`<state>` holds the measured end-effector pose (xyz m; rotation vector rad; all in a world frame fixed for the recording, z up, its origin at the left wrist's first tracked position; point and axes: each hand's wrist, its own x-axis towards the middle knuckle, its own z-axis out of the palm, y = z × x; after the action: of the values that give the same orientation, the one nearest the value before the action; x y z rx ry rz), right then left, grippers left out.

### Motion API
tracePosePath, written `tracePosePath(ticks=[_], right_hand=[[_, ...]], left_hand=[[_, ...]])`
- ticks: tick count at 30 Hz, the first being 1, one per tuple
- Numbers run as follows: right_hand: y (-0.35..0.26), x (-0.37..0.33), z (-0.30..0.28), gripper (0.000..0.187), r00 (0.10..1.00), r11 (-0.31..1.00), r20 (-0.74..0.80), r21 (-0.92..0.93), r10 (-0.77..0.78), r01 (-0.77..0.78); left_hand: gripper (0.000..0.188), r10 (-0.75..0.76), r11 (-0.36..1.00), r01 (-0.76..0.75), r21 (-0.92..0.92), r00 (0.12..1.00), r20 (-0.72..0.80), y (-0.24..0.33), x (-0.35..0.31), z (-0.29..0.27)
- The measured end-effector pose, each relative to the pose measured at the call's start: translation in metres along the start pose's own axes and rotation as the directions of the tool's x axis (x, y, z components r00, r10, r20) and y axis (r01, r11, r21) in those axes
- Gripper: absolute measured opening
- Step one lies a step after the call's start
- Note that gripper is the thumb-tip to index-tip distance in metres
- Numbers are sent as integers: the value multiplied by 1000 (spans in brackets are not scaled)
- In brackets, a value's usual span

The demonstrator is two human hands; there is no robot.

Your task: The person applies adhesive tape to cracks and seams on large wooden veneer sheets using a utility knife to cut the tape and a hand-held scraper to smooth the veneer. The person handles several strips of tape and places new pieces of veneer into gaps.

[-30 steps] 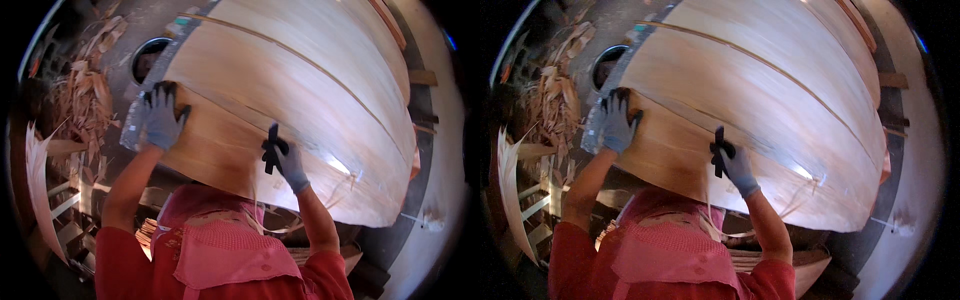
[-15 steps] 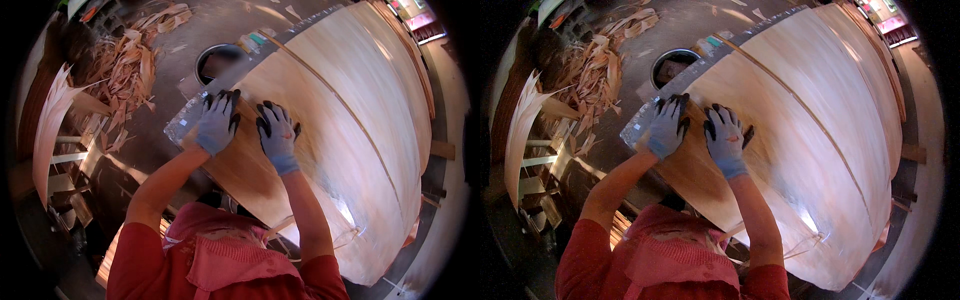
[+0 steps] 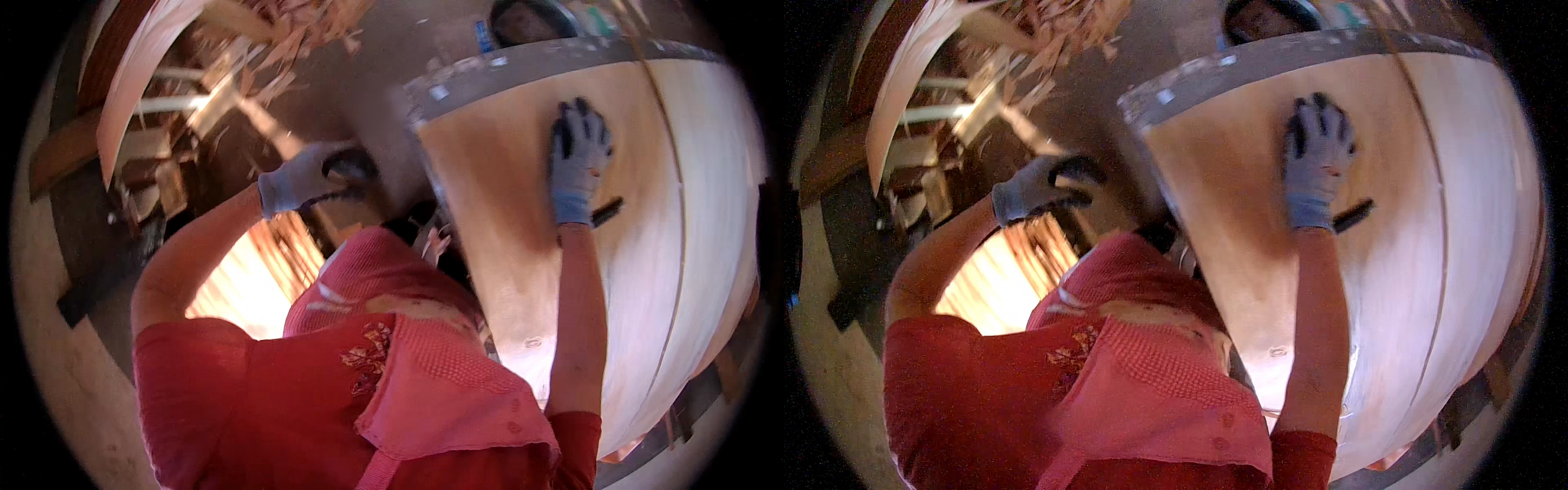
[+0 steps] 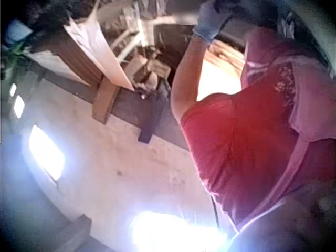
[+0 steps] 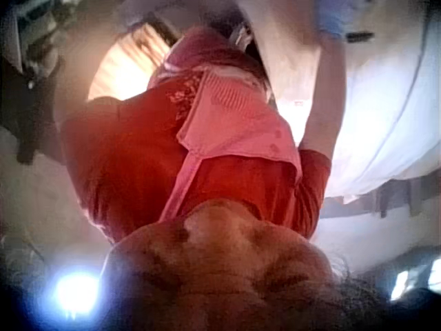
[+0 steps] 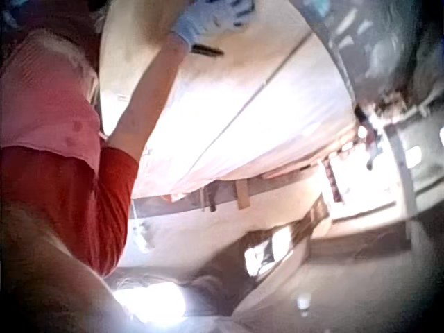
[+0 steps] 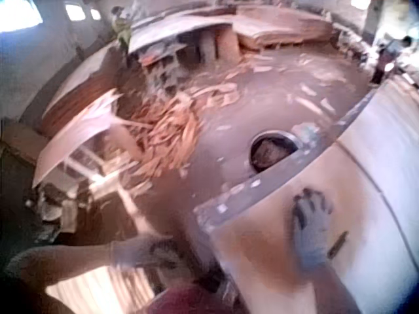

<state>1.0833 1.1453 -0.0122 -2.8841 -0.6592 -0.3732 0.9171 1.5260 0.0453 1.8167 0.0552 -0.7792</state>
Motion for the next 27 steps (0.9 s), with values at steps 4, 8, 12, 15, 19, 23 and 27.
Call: tracePosePath(ticks=[4, 8, 12, 15, 19, 23, 27], right_hand=[[-6, 13, -9, 38, 1000, 1000, -14, 13, 24, -24], [-3, 10, -10, 41, 999, 993, -37, 118, -6, 11], [-1, 7, -9, 37, 1000, 999, -8, 24, 23, -23], [9, 10, -14, 37, 999, 1000, -31, 15, -19, 20], [-4, 7, -12, 36, 999, 999, -2, 39, -34, 35], [-18, 9, -8, 39, 999, 1000, 40, -26, 11, -10], [2, 6, -6, 43, 995, 997, 61, -23, 80, -79]], left_hand=[[66, -280, 957, 283, 61, 853, 439, -54, -75, 29], [64, -366, 902, 432, -16, 782, 505, -53, -96, 40], [60, -355, 916, 401, 35, 763, 540, -54, -93, 43], [54, -486, 872, 425, 244, 680, 549, -31, -68, 32], [39, -382, 909, 404, 107, 698, 605, -80, -92, 32], [31, -415, 908, 280, 312, 700, 581, -60, -91, 26], [44, -591, 806, 417, 420, 595, 545, -3, -55, 6]])
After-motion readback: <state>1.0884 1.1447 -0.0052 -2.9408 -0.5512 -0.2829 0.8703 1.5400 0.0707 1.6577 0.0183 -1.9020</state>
